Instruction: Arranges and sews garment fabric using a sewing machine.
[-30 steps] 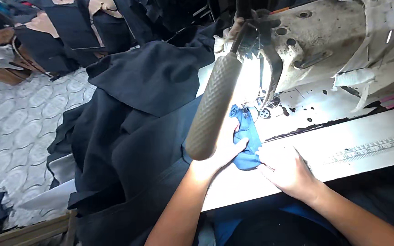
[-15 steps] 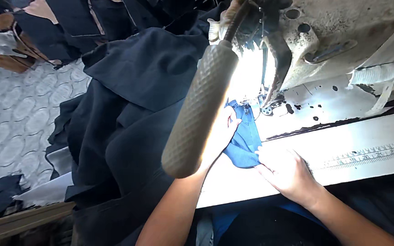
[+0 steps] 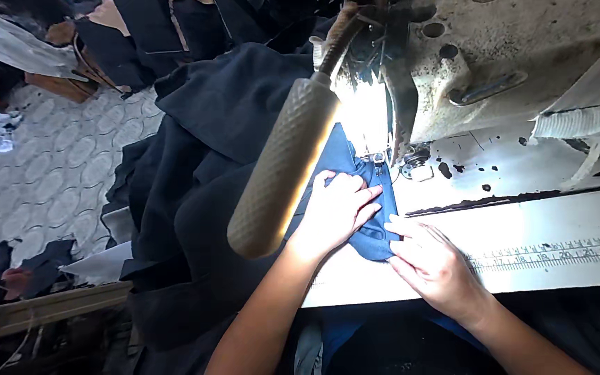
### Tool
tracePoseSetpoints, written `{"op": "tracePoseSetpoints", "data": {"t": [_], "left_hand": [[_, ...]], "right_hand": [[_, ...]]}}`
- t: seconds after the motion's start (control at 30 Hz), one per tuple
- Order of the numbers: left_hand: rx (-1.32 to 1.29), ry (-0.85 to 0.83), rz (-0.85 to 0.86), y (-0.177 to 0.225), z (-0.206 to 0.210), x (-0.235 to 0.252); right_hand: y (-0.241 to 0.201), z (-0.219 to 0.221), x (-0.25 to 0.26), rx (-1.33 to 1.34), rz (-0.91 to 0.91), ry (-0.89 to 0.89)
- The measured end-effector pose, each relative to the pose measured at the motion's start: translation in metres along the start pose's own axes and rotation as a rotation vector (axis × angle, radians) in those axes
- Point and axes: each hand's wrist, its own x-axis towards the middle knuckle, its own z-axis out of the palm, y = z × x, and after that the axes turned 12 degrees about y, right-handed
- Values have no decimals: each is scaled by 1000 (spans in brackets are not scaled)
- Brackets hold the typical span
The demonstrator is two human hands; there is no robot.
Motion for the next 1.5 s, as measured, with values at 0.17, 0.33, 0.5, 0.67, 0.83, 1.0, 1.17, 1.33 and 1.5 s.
{"op": "tracePoseSetpoints", "data": {"t": [0.17, 0.33, 0.5, 0.67, 0.83, 1.0, 1.17, 1.33, 1.5], "left_hand": [[-65, -40, -135, 4, 2, 11], [-82, 23, -251, 5, 5, 18], [-144, 102, 54, 13, -1, -2], [-224, 13, -13, 10, -9, -7], [-181, -6, -64, -5, -1, -8], [-164, 39, -116, -6, -2, 3], [-208, 118, -203, -16, 19, 9], [-238, 70, -292, -11, 11, 16], [-514, -115, -299, -3, -60, 5]], "right_hand": [[2, 0, 0, 8, 25, -39], [0, -1, 0, -50, 31, -69], [2, -5, -1, -139, -19, -94], [2, -9, 5, -263, -73, -96], [6, -7, 27, -335, -87, -189], [8, -7, 48, -369, -128, -266], [23, 4, 71, -345, -85, -354], [31, 5, 80, -304, -37, -407], [36, 0, 81, -7, 470, -267]]}}
